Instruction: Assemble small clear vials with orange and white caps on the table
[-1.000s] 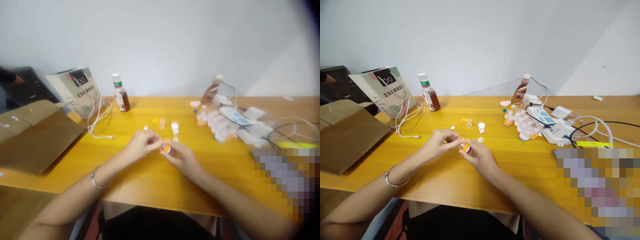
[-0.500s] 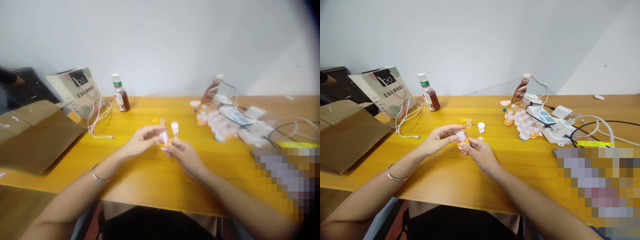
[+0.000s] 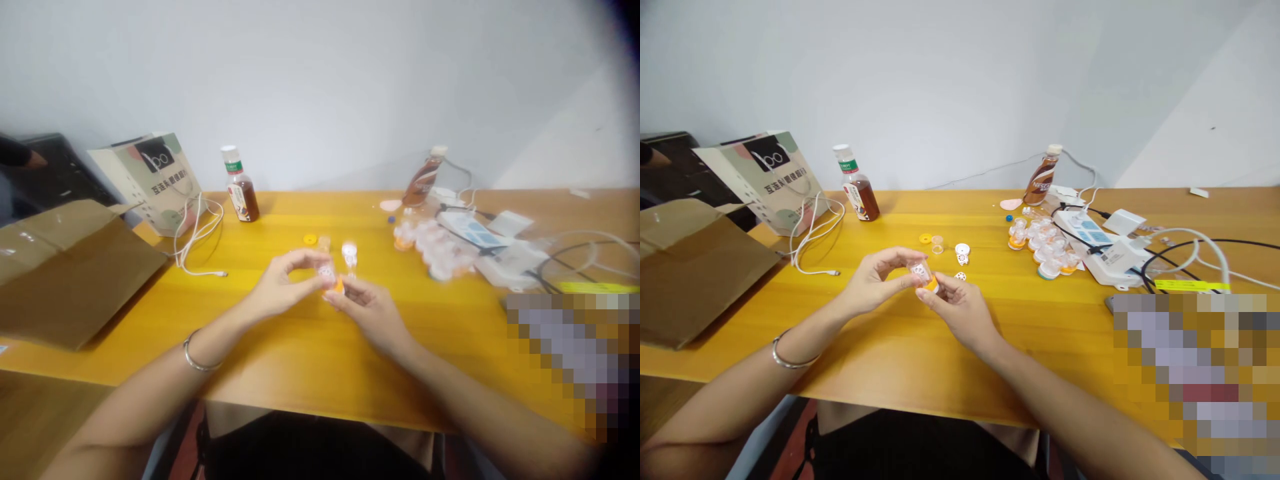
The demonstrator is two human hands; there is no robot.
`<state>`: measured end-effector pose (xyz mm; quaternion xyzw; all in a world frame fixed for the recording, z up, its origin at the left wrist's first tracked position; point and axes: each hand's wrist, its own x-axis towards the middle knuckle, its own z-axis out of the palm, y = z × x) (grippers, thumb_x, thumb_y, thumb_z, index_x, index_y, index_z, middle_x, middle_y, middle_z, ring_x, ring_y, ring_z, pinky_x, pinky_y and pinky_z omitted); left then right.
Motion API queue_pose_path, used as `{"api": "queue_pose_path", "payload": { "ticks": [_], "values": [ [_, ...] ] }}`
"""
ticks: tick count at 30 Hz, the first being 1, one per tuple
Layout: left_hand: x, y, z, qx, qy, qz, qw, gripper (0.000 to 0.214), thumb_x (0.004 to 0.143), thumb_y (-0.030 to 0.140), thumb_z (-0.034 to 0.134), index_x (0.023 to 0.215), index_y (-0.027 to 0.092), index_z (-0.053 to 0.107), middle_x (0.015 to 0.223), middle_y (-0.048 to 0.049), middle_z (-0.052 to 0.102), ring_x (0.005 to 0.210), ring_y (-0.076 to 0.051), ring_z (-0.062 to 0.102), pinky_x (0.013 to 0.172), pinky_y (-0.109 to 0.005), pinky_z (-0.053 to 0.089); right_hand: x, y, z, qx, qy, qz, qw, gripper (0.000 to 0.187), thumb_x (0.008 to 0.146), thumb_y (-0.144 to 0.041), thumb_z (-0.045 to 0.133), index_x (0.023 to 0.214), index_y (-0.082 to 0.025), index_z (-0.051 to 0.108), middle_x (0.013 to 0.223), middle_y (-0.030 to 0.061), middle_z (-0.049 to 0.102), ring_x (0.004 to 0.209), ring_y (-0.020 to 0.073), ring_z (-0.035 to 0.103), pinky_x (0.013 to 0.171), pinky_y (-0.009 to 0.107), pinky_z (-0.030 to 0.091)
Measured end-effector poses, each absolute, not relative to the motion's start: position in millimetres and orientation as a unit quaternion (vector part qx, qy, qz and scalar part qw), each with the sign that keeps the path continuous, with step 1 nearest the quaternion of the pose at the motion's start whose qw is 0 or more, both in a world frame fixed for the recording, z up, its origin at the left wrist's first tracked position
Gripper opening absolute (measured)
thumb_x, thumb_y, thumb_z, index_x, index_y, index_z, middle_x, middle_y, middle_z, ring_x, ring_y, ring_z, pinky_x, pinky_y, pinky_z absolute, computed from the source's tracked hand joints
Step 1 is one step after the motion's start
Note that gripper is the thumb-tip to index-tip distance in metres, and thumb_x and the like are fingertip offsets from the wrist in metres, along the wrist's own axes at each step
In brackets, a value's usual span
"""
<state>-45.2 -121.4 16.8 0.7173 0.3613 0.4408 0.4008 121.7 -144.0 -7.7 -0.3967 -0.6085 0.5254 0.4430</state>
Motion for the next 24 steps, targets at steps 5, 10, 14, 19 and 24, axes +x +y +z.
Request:
{"api": "queue_pose_path", "payload": {
  "ticks": [5, 10, 14, 19, 24],
  "values": [
    [-44, -122, 15, 0.710, 0.351, 0.437, 0.427, 0.029, 0.072, 0.026, 0.065, 0.099, 0.015, 0.061, 0.092, -0.0073, 0.065, 0.087, -0.017, 0.059, 0.086, -0.034, 0.044, 122, -145, -6, -0.383, -0.596, 0.547, 0.445, 0.013, 0.070, -0.031, 0.062, 0.075, -0.019, 0.063, 0.059, -0.0043, 0.050, 0.056, 0.0087, 0.043, 0.058, 0.023, 0.036],
    [-44, -123, 13, 0.659, 0.339, 0.448, 0.500, 0.029, 0.072, 0.025, 0.065, 0.100, 0.016, 0.061, 0.090, -0.0060, 0.065, 0.082, -0.015, 0.060, 0.080, -0.030, 0.046, 121, -145, -9, -0.334, -0.548, 0.613, 0.461, 0.011, 0.071, -0.029, 0.062, 0.070, -0.018, 0.064, 0.057, -0.0041, 0.051, 0.054, 0.0075, 0.043, 0.057, 0.022, 0.035],
    [-43, -123, 10, 0.625, 0.297, 0.454, 0.562, 0.030, 0.075, 0.027, 0.063, 0.103, 0.017, 0.061, 0.094, -0.0070, 0.065, 0.085, -0.016, 0.060, 0.080, -0.030, 0.046, 120, -145, -12, -0.290, -0.484, 0.688, 0.457, 0.018, 0.071, -0.032, 0.063, 0.062, -0.017, 0.061, 0.056, -0.0032, 0.051, 0.052, 0.0068, 0.042, 0.053, 0.020, 0.034],
    [-44, -123, 6, 0.625, 0.258, 0.441, 0.590, 0.033, 0.079, 0.031, 0.058, 0.109, 0.019, 0.059, 0.104, -0.0093, 0.063, 0.093, -0.019, 0.059, 0.084, -0.033, 0.045, 119, -147, -12, -0.258, -0.445, 0.732, 0.447, 0.022, 0.070, -0.035, 0.064, 0.061, -0.016, 0.059, 0.056, -0.0025, 0.050, 0.052, 0.0066, 0.042, 0.051, 0.020, 0.034],
    [-44, -126, 9, 0.636, 0.264, 0.442, 0.575, 0.035, 0.080, 0.031, 0.056, 0.113, 0.019, 0.057, 0.110, -0.0109, 0.061, 0.098, -0.021, 0.058, 0.086, -0.035, 0.045, 119, -146, -13, -0.260, -0.441, 0.735, 0.444, 0.024, 0.070, -0.038, 0.065, 0.064, -0.016, 0.059, 0.058, -0.0023, 0.049, 0.053, 0.0075, 0.042, 0.053, 0.021, 0.035]
  ]
}}
